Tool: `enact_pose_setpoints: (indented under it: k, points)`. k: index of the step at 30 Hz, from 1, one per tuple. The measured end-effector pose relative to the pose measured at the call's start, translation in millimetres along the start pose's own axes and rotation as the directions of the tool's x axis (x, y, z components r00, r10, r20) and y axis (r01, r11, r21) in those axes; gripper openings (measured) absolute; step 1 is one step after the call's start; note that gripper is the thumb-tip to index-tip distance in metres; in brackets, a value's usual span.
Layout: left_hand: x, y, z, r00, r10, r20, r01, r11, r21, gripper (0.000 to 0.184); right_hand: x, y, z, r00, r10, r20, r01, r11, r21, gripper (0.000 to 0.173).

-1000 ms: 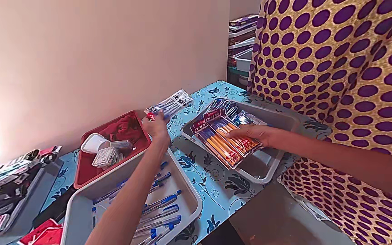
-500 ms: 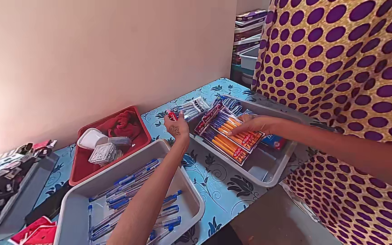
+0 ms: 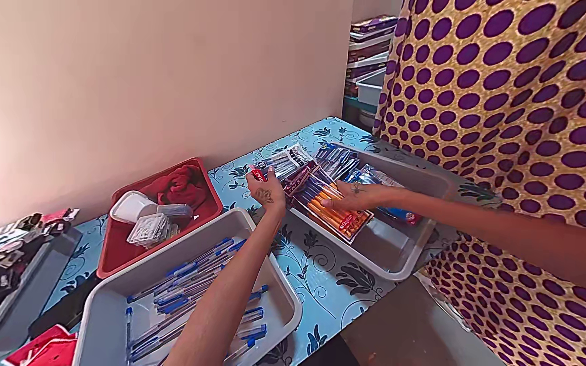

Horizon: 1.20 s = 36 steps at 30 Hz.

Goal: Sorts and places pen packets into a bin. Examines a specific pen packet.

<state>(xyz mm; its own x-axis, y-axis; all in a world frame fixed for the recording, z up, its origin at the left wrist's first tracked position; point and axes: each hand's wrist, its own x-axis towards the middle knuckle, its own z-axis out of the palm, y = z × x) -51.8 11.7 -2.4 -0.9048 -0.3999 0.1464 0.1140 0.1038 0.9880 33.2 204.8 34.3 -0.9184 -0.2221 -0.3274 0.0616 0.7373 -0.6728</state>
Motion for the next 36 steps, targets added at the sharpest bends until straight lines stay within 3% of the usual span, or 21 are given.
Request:
enact_pose_setpoints:
  k: [5,8,14,24,27,30,33,36]
  points:
    - [0,-2,-1,1.0,-0.004,0.008,0.004,1.0,-0.018,0.04,3,8,11,0.983,-0.079,-0.165,0.077,0.997,-0.021,0.059]
    - [1,-1,-1,1.0,-0.011,0.019,0.011,1.0,-0.023,0.042,1,2,14,0.972,-0.045,-0.229,0.071,0.992,0.108,0.054]
    - [4,-4,-4,0.999,-0.038,0.029,0.04,0.997,-0.065,0.041,-1,-3,12,0.969,0.037,-0.244,-0.024,0.998,0.055,0.092]
    - [2,-2,-3,0.999,-0.028,0.037,0.03,0.998,-0.048,0.039,4,2,34,0.932,-0.09,-0.35,-0.024,0.951,-0.31,0.112]
    - [0,-2,-3,0.999,-0.02,0.035,0.022,0.999,-0.031,0.041,-1,5,31,0.937,-0.179,-0.302,0.089,0.953,-0.29,0.098]
    - [0,-1,-3,0.999,-0.022,0.035,0.023,0.999,-0.033,0.042,-6,8,22,0.908,-0.263,-0.325,0.269,0.963,-0.028,0.057]
    - [3,-4,-3,0.999,-0.015,0.039,0.017,0.999,-0.044,0.042,-16,12,15,0.938,-0.123,-0.325,0.185,0.969,0.167,0.051]
    - [4,-4,-3,0.999,0.0,0.04,0.001,0.999,-0.034,0.042,-18,23,10,0.955,0.007,-0.295,0.047,0.983,0.175,0.057]
